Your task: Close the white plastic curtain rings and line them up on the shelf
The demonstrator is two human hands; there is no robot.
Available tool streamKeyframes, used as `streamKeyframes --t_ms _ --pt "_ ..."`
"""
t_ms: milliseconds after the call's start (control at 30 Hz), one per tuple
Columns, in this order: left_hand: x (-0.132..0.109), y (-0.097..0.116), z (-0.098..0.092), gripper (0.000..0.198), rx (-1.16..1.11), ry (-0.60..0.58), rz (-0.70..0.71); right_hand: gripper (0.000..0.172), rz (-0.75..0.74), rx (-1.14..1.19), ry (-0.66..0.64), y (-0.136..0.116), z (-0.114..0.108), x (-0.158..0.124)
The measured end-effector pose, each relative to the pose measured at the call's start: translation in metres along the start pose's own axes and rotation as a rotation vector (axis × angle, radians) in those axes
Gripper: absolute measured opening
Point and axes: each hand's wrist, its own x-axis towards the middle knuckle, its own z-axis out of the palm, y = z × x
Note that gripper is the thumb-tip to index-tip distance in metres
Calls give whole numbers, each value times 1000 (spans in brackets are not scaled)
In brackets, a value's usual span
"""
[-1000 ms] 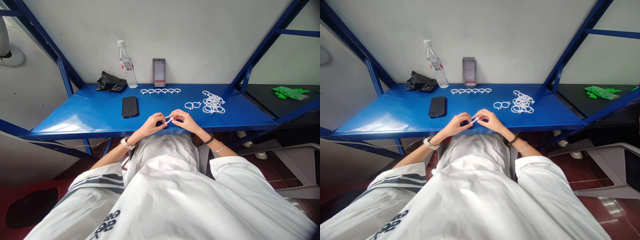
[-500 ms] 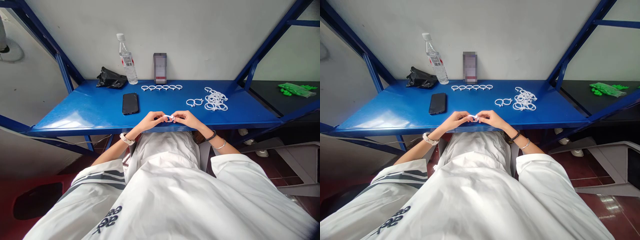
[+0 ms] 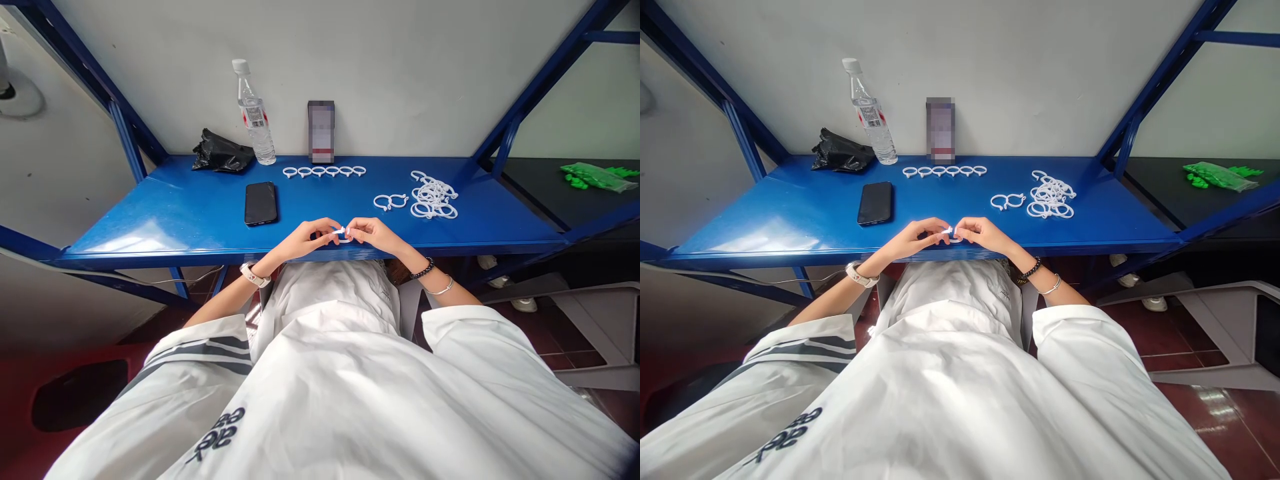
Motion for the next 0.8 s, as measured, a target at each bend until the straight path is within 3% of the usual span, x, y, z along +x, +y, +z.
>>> streamKeyframes --t_ms 233,500,800 --pt "-2 5 1 51 -49 1 6 37 22 42 -9 -3 1 0" --pt "-4 0 3 45 -127 62 35 44 18 243 105 1 -1 1" --pt "-3 -1 2 42 -132 77 80 35 -50 222 96 0 -2 1"
